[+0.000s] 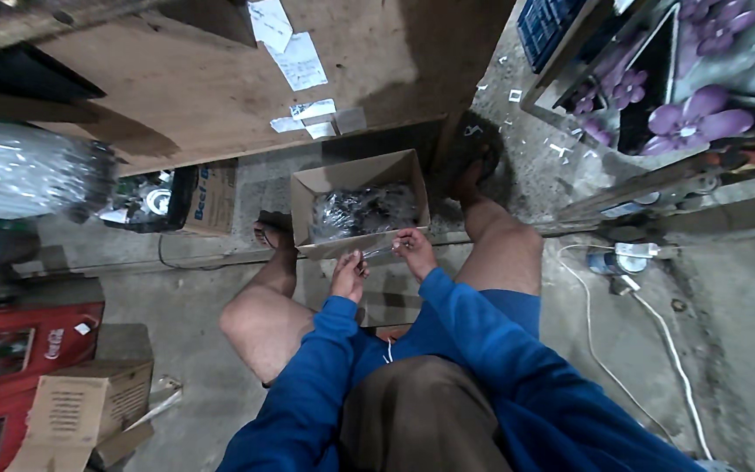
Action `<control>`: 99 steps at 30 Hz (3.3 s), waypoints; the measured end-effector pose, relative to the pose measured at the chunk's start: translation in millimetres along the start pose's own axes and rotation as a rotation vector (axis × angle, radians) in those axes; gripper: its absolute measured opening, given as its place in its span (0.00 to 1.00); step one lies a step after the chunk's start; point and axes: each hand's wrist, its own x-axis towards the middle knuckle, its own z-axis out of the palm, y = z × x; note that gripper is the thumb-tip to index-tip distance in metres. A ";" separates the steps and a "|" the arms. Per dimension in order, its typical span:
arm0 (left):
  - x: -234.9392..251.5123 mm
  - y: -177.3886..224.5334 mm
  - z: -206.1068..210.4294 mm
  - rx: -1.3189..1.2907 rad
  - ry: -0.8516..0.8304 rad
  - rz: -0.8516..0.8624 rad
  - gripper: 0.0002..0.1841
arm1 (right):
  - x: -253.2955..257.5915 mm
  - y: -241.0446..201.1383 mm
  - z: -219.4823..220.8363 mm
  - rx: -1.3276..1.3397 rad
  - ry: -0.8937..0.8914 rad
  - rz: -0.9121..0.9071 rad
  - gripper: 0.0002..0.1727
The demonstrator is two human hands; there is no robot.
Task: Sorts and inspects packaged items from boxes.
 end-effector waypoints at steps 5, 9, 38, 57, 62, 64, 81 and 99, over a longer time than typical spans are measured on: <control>4.3 0.2 -4.8 -0.058 0.019 0.013 0.09 | -2.6 -3.0 0.6 -0.055 0.005 -0.013 0.19; 3.6 1.7 -4.3 -0.065 0.050 0.019 0.09 | -4.8 -6.1 1.6 -0.101 0.023 -0.008 0.16; -15.2 -13.6 29.8 0.631 -0.155 0.203 0.32 | -27.9 -24.4 16.7 -0.557 -0.269 -0.206 0.12; -28.3 4.4 31.9 0.536 -0.386 -0.239 0.17 | -2.6 -38.5 -14.0 -0.545 -0.008 -0.103 0.14; -28.8 5.0 27.7 0.474 -0.472 -0.305 0.16 | 8.0 -44.7 -34.9 -0.482 0.147 -0.039 0.14; -30.3 5.6 28.2 0.469 -0.485 -0.322 0.16 | 10.5 -46.3 -42.3 -0.456 0.181 -0.035 0.14; -10.3 8.3 7.9 0.505 -0.153 0.168 0.19 | -35.8 -52.6 -13.4 0.198 -0.214 0.019 0.17; -18.3 13.3 12.8 0.376 -0.345 0.014 0.19 | -26.4 -9.1 19.9 -0.076 -0.232 0.279 0.16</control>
